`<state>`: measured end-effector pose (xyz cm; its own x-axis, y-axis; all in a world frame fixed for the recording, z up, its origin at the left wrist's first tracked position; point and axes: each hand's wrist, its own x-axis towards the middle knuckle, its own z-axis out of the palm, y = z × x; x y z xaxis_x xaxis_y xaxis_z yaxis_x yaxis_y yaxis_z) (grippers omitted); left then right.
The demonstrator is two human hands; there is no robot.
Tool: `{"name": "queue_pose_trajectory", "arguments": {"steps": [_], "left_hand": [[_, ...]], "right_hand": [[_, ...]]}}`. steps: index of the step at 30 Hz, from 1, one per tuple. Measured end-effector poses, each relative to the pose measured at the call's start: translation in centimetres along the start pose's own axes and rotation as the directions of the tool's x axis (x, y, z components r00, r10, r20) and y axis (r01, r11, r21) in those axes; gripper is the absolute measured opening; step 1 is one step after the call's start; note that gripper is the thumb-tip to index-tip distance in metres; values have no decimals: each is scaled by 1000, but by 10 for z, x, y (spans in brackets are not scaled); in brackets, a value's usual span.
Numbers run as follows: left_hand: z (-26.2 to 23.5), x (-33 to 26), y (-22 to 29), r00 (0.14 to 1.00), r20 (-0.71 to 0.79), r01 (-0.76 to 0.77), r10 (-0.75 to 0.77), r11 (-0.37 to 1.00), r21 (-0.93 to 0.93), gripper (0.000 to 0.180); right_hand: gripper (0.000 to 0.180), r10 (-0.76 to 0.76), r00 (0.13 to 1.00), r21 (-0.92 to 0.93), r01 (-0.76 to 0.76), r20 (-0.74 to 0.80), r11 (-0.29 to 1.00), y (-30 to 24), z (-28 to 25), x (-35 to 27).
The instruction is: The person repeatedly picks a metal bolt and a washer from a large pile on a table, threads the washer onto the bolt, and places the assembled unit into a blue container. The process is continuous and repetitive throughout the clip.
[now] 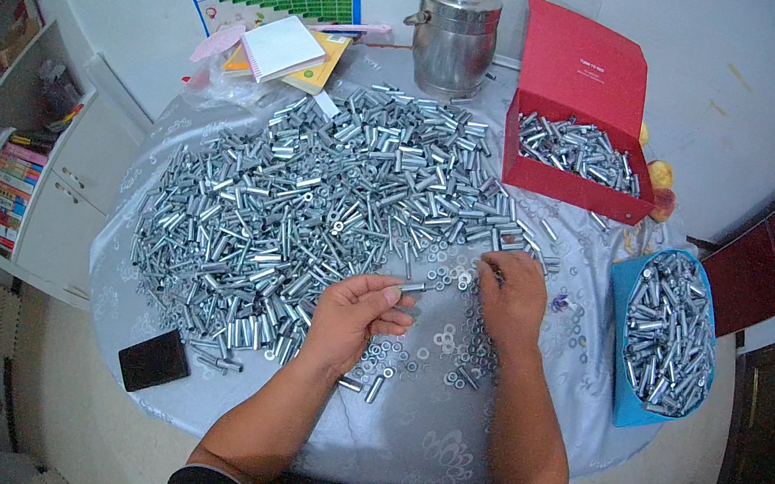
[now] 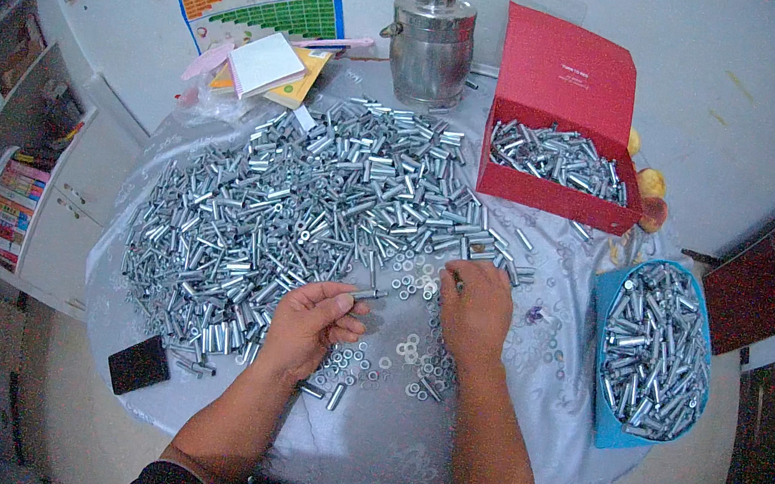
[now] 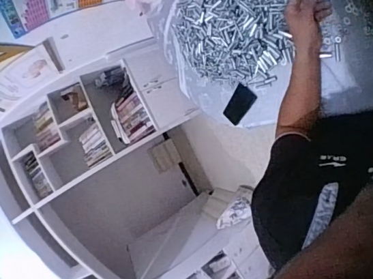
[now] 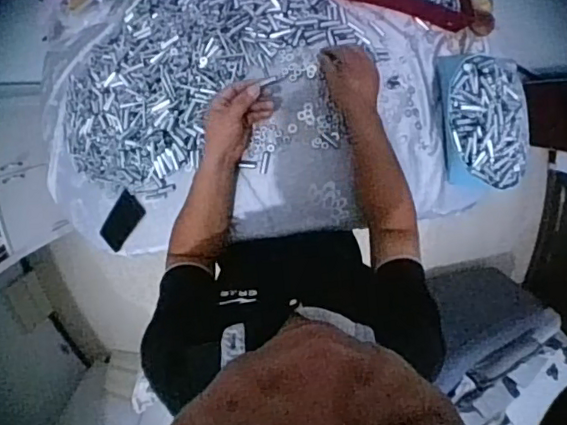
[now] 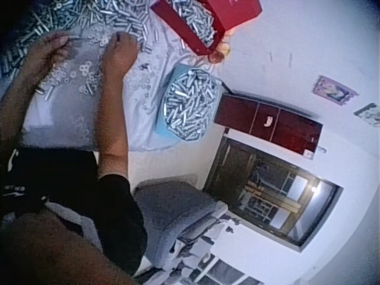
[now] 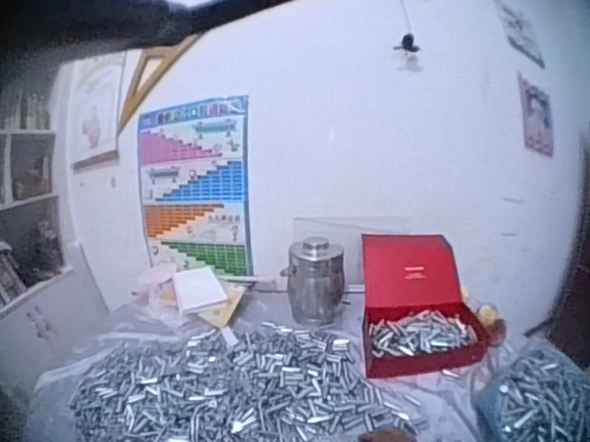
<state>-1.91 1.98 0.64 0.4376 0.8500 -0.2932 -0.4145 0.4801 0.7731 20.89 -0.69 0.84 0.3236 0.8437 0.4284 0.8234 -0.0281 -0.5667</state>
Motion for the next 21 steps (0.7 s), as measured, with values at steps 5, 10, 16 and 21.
{"name": "queue_pose_trajectory", "arguments": {"steps": [5,10,16,21], "left_hand": [[2,-1,0,1000,-4,-14,14,1000,17,23],[3,-2,3,999,-18,-27,27,999,43,23],[3,-1,-2,999,-12,-34,34,999,-3,24],[2,0,-4,1000,-11,-14,14,1000,2,25]], "right_hand": [[17,3,970,-123,28,243,992,0,14,22],[15,7,950,-89,22,313,996,10,23,30],[13,12,960,-60,5,278,998,10,24,27],[11,193,943,374,-288,272,882,-2,19,13]]}}
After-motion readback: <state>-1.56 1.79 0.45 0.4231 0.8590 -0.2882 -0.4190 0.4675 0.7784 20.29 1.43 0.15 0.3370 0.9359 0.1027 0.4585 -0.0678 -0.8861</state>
